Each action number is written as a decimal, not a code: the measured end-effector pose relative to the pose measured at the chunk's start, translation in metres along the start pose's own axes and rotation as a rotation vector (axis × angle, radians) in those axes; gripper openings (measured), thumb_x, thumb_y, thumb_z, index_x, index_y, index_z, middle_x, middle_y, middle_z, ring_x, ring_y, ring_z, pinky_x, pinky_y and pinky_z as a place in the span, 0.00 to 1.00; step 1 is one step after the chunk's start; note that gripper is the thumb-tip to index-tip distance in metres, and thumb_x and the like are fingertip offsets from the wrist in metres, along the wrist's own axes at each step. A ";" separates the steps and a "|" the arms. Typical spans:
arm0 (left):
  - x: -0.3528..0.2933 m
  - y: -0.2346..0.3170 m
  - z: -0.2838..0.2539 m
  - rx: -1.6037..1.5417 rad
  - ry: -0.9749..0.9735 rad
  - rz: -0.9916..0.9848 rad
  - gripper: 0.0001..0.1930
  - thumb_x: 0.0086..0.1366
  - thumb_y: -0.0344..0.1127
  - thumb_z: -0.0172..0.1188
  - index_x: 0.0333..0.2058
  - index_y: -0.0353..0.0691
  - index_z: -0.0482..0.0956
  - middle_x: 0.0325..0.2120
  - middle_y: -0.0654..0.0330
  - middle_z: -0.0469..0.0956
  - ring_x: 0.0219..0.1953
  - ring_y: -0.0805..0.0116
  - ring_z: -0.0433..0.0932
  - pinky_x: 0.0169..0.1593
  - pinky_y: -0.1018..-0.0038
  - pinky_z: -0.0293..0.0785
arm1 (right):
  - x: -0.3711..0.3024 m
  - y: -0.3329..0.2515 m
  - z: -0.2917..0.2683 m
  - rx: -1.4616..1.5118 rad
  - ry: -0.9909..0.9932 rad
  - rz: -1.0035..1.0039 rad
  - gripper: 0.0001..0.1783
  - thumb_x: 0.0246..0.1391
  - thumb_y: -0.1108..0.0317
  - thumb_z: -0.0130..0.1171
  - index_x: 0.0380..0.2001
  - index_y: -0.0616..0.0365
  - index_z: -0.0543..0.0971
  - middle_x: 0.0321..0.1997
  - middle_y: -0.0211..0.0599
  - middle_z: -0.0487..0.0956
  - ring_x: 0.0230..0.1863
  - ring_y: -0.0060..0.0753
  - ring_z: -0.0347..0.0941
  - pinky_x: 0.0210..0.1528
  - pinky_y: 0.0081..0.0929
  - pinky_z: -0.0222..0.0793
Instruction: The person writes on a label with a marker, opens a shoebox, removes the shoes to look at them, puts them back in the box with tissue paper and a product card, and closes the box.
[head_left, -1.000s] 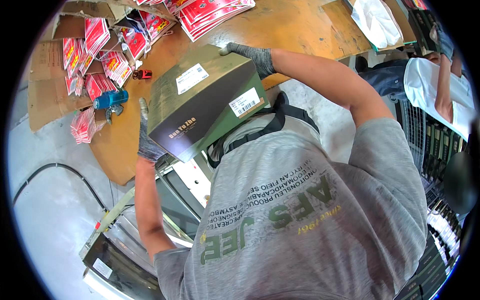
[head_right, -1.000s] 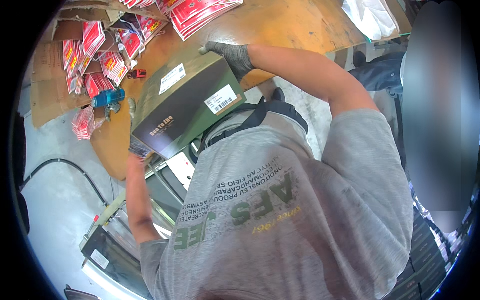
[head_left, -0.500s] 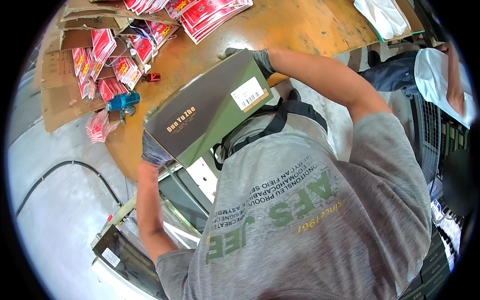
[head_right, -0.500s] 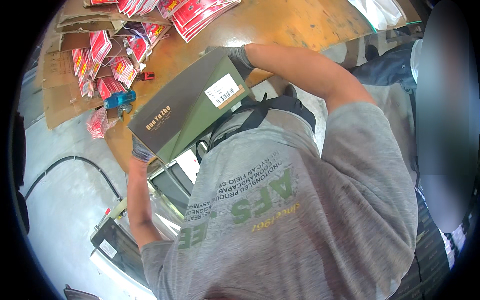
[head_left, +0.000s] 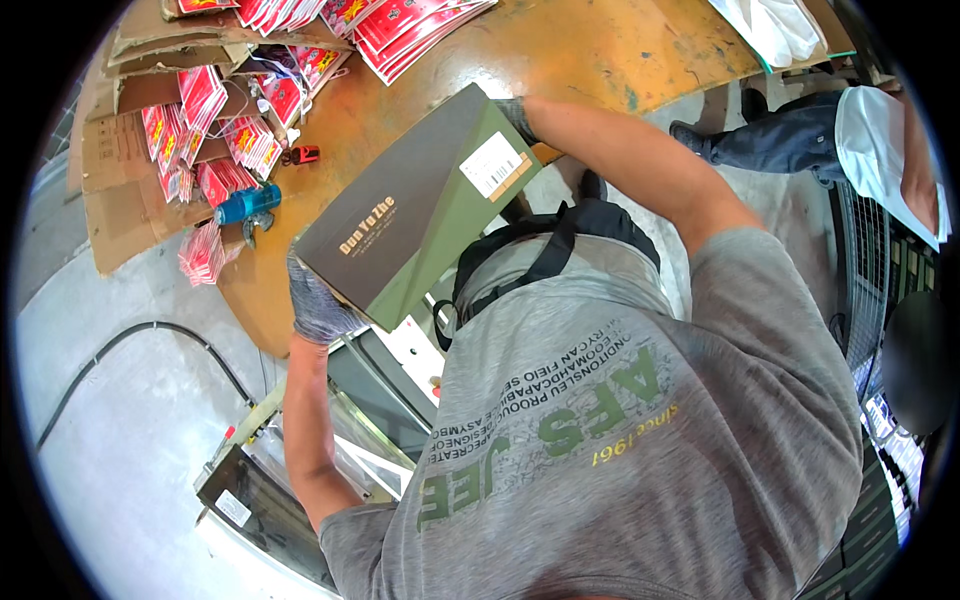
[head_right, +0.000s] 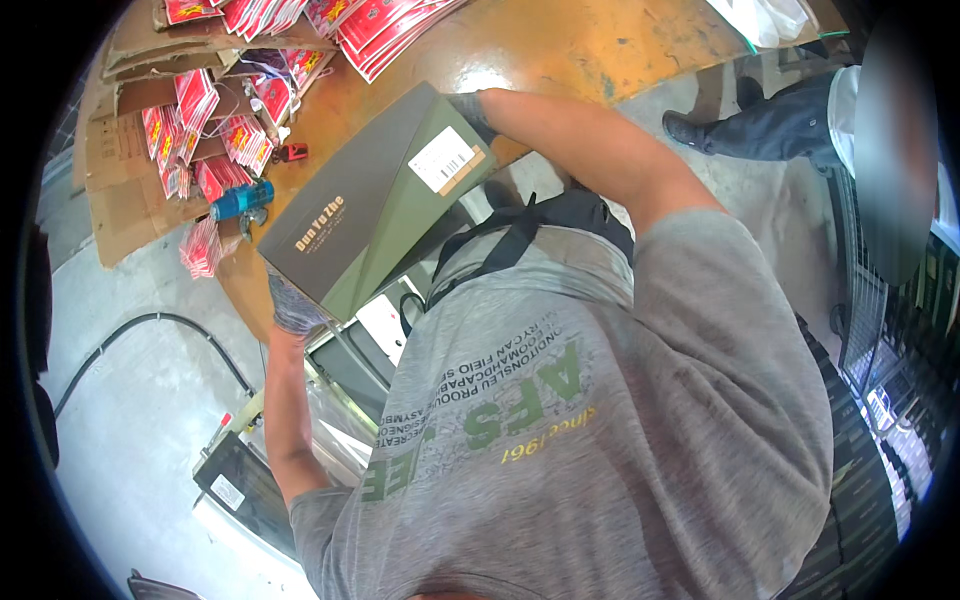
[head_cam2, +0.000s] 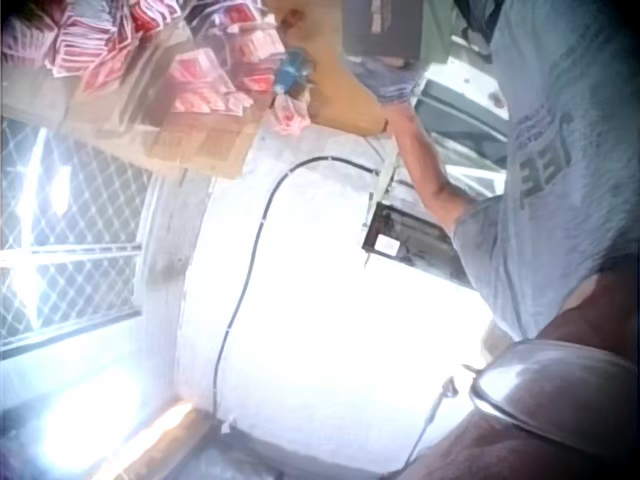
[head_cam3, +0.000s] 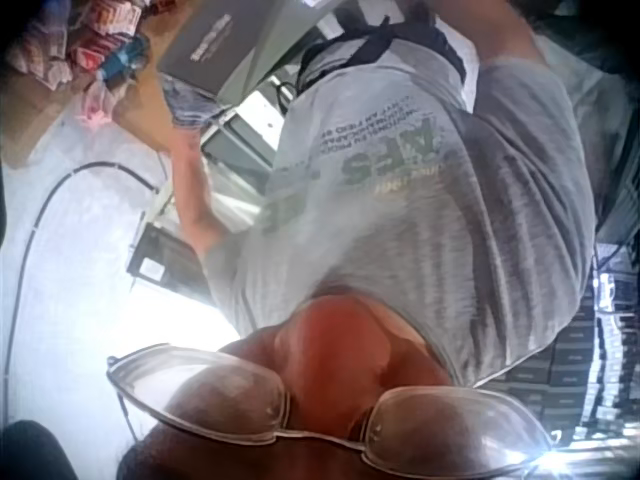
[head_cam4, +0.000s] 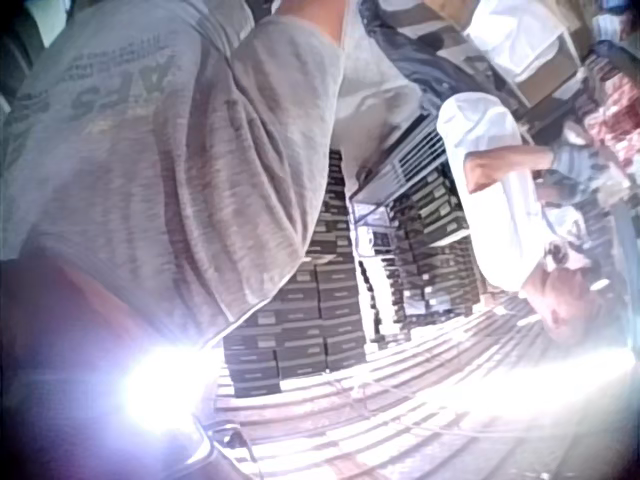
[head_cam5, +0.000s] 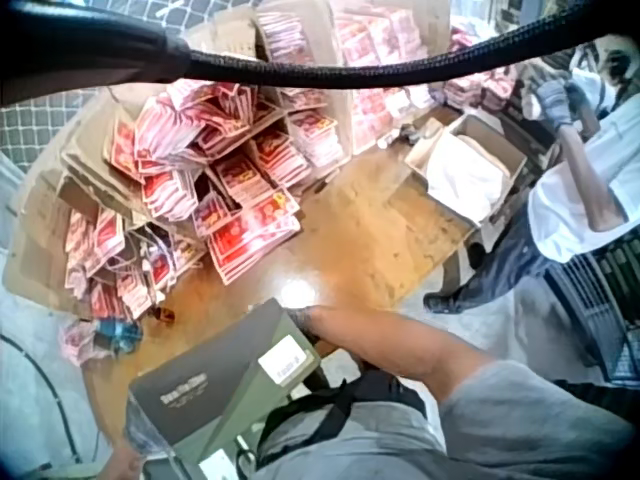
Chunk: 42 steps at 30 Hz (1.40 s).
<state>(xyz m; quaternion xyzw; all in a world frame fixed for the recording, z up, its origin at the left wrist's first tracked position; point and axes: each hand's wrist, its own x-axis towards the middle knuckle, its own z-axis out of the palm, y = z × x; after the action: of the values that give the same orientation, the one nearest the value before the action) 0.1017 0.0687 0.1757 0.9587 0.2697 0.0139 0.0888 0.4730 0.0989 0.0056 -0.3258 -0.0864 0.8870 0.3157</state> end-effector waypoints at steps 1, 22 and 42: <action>0.000 0.005 -0.002 -0.069 0.128 -0.002 0.52 0.45 0.61 0.75 0.64 0.36 0.67 0.57 0.45 0.70 0.56 0.45 0.72 0.59 0.53 0.69 | 0.001 0.005 -0.004 0.077 0.070 -0.096 0.37 0.65 0.35 0.48 0.61 0.54 0.74 0.56 0.44 0.81 0.54 0.42 0.80 0.53 0.46 0.80; -0.126 -0.184 -0.023 -1.154 0.420 -1.109 0.32 0.69 0.62 0.56 0.60 0.42 0.74 0.49 0.58 0.80 0.49 0.69 0.80 0.52 0.68 0.79 | 0.035 0.072 -0.016 -1.075 0.561 -0.566 0.37 0.66 0.39 0.46 0.63 0.61 0.71 0.55 0.60 0.78 0.57 0.59 0.74 0.62 0.44 0.67; 0.086 0.039 0.158 -0.259 -0.217 -0.739 0.40 0.56 0.61 0.67 0.60 0.38 0.74 0.42 0.51 0.83 0.47 0.51 0.82 0.48 0.57 0.77 | 0.062 0.056 0.049 -1.706 1.097 -0.166 0.31 0.64 0.60 0.49 0.67 0.63 0.65 0.41 0.56 0.83 0.45 0.56 0.82 0.46 0.52 0.76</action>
<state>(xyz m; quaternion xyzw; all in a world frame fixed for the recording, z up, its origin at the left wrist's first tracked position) 0.2070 0.0553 0.0256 0.7740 0.5812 -0.0865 0.2358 0.3765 0.0956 -0.0091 -0.7971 -0.5558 0.2335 0.0347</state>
